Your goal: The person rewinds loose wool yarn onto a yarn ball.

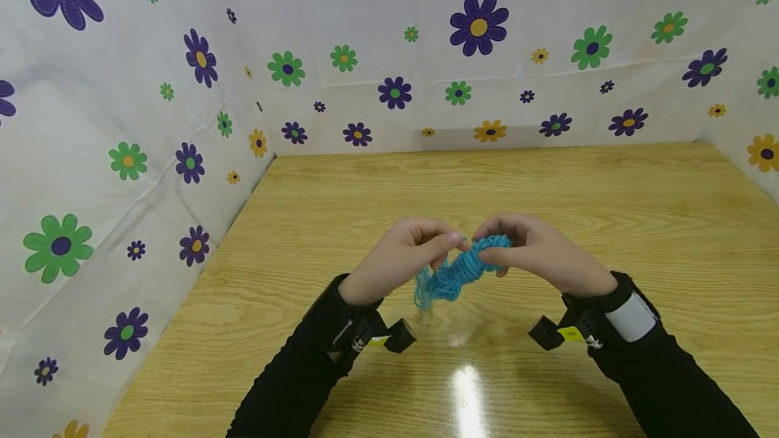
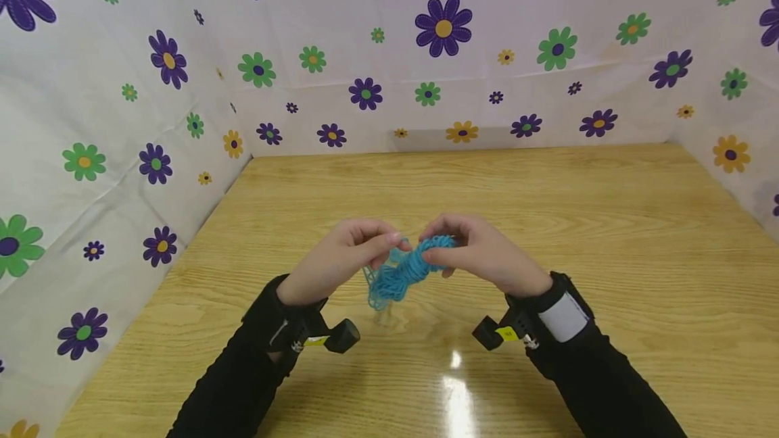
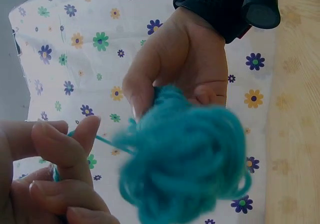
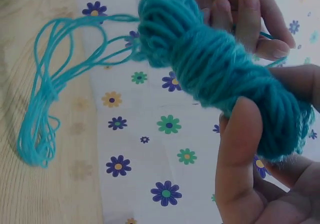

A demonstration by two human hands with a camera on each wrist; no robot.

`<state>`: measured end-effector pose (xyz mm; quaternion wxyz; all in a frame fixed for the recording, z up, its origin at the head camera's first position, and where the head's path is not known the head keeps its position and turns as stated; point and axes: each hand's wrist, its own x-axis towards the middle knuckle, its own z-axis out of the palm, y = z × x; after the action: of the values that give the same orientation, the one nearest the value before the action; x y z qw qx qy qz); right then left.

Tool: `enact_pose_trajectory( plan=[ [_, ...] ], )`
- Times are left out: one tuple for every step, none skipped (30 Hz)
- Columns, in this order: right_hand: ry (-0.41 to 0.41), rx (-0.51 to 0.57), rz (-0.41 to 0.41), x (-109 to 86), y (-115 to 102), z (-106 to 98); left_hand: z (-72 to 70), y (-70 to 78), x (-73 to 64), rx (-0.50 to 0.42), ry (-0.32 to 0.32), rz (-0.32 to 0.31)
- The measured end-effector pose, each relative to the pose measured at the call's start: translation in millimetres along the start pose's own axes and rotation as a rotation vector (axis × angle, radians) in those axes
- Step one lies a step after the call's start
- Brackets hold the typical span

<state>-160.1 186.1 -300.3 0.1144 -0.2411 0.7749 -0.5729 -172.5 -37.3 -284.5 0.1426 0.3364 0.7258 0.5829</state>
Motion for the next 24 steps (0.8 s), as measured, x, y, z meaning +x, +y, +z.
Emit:
enact_pose_trajectory(
  plan=[
    [0.017,-0.008,0.010,0.3,0.0,0.5,0.3,0.6,-0.1,0.010,0.001,0.009],
    [0.033,-0.014,0.019,0.6,0.1,0.9,0.6,0.8,0.1,0.021,0.002,0.017],
    [0.049,-0.017,0.028,0.8,0.3,1.3,0.8,1.0,0.2,0.036,0.004,0.024],
    [0.066,-0.020,0.033,1.1,0.5,1.6,1.0,1.0,0.2,0.047,0.006,0.028],
    [0.080,-0.016,0.034,1.3,0.6,2.0,1.3,0.8,0.3,0.059,0.007,0.033],
    [0.095,-0.011,0.033,1.4,0.7,2.4,1.4,0.8,0.2,0.071,0.009,0.037],
    [0.110,-0.007,0.032,1.5,1.1,2.7,1.5,0.5,0.1,0.079,0.010,0.039],
    [0.126,-0.005,0.027,1.6,1.4,3.0,1.8,0.3,0.1,0.086,0.011,0.042],
    [0.143,-0.003,0.023,1.8,1.7,3.4,1.9,0.4,-0.1,0.088,0.012,0.044],
    [0.162,0.003,0.017,1.9,2.2,3.6,2.1,0.6,-0.3,0.090,0.011,0.045],
    [0.179,0.003,0.011,2.1,2.6,3.7,2.3,0.8,-0.4,0.090,0.012,0.047],
    [0.198,-0.001,0.005,2.3,3.0,3.7,2.5,1.2,-0.6,0.091,0.013,0.046],
    [0.215,-0.005,0.000,2.5,3.6,3.4,2.6,1.3,-0.7,0.090,0.013,0.045],
    [0.230,-0.007,-0.003,2.6,3.9,3.1,2.7,1.4,-0.7,0.093,0.013,0.046],
    [0.247,-0.010,-0.002,2.6,4.4,2.7,2.7,1.5,-0.9,0.098,0.015,0.046],
    [0.262,-0.013,-0.003,2.7,4.9,2.1,2.7,1.5,-1.0,0.102,0.017,0.044],
    [0.275,-0.017,-0.004,2.7,5.2,1.6,2.6,1.2,-0.9,0.104,0.016,0.045],
    [0.287,-0.016,-0.006,2.7,5.6,1.1,2.6,1.1,-0.7,0.105,0.013,0.047],
    [0.299,-0.012,-0.010,2.7,5.7,0.9,2.7,0.8,-0.7,0.109,0.012,0.051],
    [0.310,-0.005,-0.014,2.8,5.9,0.8,2.8,0.7,-0.6,0.113,0.010,0.058],
    [0.322,0.006,-0.021,3.0,6.3,0.8,3.0,0.4,-0.3,0.117,0.005,0.065],
    [0.333,0.021,-0.028,3.2,6.3,1.0,3.2,0.2,-0.1,0.119,0.000,0.072],
    [0.344,0.039,-0.038,3.6,6.4,1.2,3.7,-0.1,0.1,0.123,-0.003,0.077],
    [0.355,0.062,-0.050,4.1,6.4,1.6,4.2,-0.5,0.3,0.125,-0.007,0.080]
  ],
)
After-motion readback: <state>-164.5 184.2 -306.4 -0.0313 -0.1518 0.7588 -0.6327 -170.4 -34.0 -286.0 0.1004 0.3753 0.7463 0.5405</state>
